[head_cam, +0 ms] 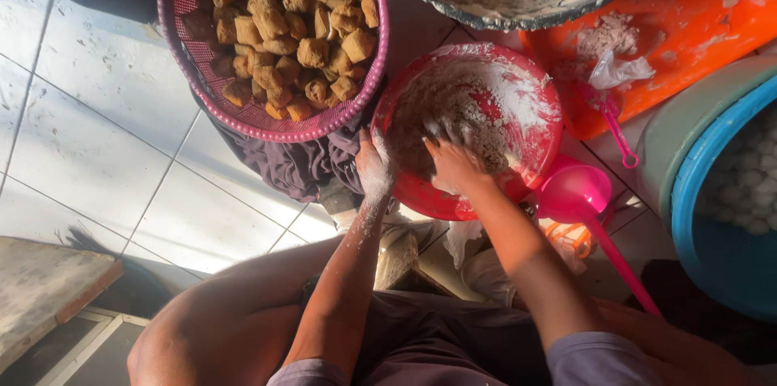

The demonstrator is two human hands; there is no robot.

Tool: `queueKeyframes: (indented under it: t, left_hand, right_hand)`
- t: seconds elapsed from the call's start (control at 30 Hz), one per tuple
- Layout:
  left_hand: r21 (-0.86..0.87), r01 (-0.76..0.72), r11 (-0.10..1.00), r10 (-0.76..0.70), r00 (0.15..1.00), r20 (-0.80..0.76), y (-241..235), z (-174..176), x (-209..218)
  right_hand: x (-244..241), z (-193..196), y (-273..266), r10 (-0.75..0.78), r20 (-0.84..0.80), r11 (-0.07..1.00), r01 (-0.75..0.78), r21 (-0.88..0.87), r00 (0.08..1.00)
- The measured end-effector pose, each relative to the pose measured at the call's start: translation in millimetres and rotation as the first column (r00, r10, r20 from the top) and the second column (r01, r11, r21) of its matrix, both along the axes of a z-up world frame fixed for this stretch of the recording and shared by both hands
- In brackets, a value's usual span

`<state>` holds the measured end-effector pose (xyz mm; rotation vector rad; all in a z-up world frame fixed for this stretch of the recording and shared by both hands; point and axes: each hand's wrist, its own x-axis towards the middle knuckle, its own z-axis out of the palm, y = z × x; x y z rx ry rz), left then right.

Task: The person sits on the floor and mixes flour and water in a red bowl using their hands. They add water with a pink scoop and knead the mixture into a dough. Nearby, a basket of brown dough pieces and a colander of white dough balls are visible.

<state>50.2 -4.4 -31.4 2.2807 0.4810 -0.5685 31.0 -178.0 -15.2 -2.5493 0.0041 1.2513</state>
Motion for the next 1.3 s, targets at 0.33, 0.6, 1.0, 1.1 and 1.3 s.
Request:
queueKeyframes:
  t: [0.33, 0.6, 1.0, 1.1, 1.3]
  left_hand:
    - [-0.019, 0.079, 0.997, -0.079, 0.997, -0.003, -3.5, 8.2, -5.0]
    - [-0.046, 0.032, 0.998, -0.028, 0.995, 0.095, -9.6, 2.0, -5.8]
    - [-0.019, -0.006, 1.0, 0.006, 1.0, -0.013, -11.8, 11.0, 0.0]
    - [-0.009, 0.009, 1.0, -0.009, 1.0, -0.015, -14.9, 11.0, 1.3]
    - [-0.058, -0.043, 0.997, 0.039, 0.997, -0.069, -8.3, 3.6, -12.9]
  right_hand:
    - [-67.2, -111.2, -27.2, -0.223, 0.221, 0.974, 0.226, 0.013, 0.949]
    - [13.5, -109.9, -74.1, -0.512, 0.224, 0.855, 0.517, 0.038, 0.83]
    - [-50.0, -52.3, -49.5, -0.204, -0.093, 0.976, 0.195, -0.093, 0.975]
    - [-47.4, -66.9, -58.8, -0.216, -0.007, 0.971, 0.214, -0.102, 0.976]
    - [4.5, -61.5, -63.4, -0.594, 0.058, 0.804, 0.594, 0.032, 0.802]
